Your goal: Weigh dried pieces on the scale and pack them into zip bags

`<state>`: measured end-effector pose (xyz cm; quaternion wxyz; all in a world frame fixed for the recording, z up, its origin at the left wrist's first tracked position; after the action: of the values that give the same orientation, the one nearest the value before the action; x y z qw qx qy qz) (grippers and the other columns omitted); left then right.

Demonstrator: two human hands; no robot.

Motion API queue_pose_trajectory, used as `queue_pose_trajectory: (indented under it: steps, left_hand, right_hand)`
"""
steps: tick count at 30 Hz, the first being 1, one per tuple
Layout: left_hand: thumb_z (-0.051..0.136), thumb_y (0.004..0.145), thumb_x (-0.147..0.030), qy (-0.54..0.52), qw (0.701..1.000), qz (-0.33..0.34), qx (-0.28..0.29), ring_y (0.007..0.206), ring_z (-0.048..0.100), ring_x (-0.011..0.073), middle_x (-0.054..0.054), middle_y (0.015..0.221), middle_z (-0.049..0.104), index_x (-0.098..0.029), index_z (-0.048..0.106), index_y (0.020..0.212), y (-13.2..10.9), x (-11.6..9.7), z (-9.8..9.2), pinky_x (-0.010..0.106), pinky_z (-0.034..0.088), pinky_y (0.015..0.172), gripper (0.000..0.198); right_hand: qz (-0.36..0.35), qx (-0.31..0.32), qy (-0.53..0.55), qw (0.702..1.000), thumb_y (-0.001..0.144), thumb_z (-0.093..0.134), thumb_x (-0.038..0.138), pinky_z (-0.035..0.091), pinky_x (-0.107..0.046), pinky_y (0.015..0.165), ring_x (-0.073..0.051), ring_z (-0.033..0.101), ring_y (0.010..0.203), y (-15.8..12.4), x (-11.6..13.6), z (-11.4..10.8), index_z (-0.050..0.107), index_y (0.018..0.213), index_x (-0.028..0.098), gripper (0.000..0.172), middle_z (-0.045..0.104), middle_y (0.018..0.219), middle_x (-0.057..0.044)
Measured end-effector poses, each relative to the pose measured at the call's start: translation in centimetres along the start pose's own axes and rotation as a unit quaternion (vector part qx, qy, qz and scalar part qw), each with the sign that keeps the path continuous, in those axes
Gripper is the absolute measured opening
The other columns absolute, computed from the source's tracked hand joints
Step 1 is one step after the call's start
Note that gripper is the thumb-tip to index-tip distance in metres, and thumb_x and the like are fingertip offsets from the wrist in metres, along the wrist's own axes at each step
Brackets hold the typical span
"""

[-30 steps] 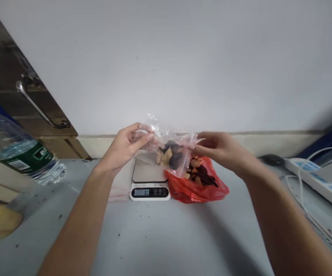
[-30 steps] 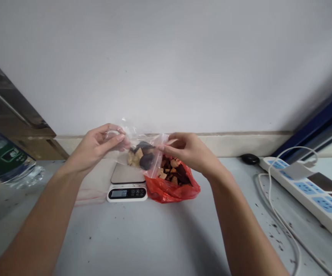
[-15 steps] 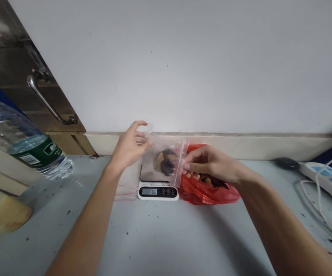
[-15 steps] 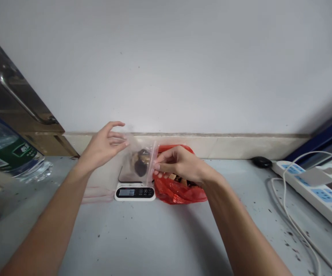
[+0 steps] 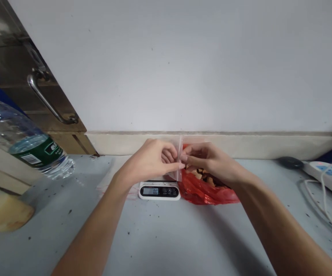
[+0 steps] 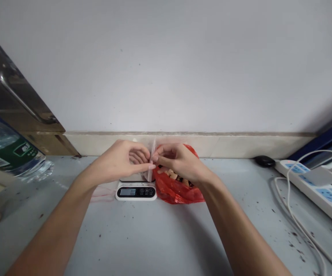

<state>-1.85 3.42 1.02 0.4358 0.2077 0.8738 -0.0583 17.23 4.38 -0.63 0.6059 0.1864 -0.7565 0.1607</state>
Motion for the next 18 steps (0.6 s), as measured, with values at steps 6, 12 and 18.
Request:
queue_pose_trajectory:
  steps: [6, 12, 18]
  left_hand:
    - [0.071, 0.083, -0.023, -0.051, 0.997, -0.019, 0.056, 0.087, 0.078, 0.0224, 0.005, 0.089, 0.083, -0.019, 0.08, 0.087, 0.0, 0.1, -0.4, 0.032, 0.061, 0.078, 0.01]
    - [0.066, 0.08, -0.018, -0.059, 0.994, -0.041, 0.088, 0.072, 0.075, 0.0192, 0.002, 0.074, 0.079, -0.019, 0.082, 0.082, 0.2, 0.8, -0.1, 0.028, 0.059, 0.068, 0.016]
    - [0.064, 0.079, -0.017, -0.052, 0.993, -0.048, 0.097, 0.069, 0.074, 0.0186, 0.005, 0.073, 0.078, -0.017, 0.08, 0.076, 0.4, 1.1, 0.3, 0.027, 0.059, 0.066, 0.016]
  right_hand:
    - [0.037, 0.024, 0.044, 0.998, 0.067, 0.087, 0.04, 0.056, -0.029, 0.077, -0.018, 0.072, 0.078, 0.1, -0.2, 0.0, 0.073, 0.068, 0.02, 0.024, 0.075, 0.075, -0.002]
    - [0.074, 0.017, 0.017, 0.997, 0.075, 0.074, 0.033, 0.056, -0.025, 0.072, -0.015, 0.072, 0.075, 0.1, -0.3, -0.1, 0.078, 0.069, 0.021, 0.014, 0.078, 0.076, -0.002]
    - [0.096, -0.004, -0.021, 0.995, 0.077, 0.071, 0.027, 0.051, -0.023, 0.062, -0.012, 0.065, 0.063, -0.1, 0.1, 0.1, 0.076, 0.062, 0.021, 0.017, 0.074, 0.068, 0.0]
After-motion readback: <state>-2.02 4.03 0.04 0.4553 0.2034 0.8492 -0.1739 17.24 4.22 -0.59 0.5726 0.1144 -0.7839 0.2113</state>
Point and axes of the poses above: each hand's wrist, its own y-axis towards the middle knuckle, its own z-axis out of the palm, x = y × z, the point moved 1 cm from there along y, towards the middle knuckle
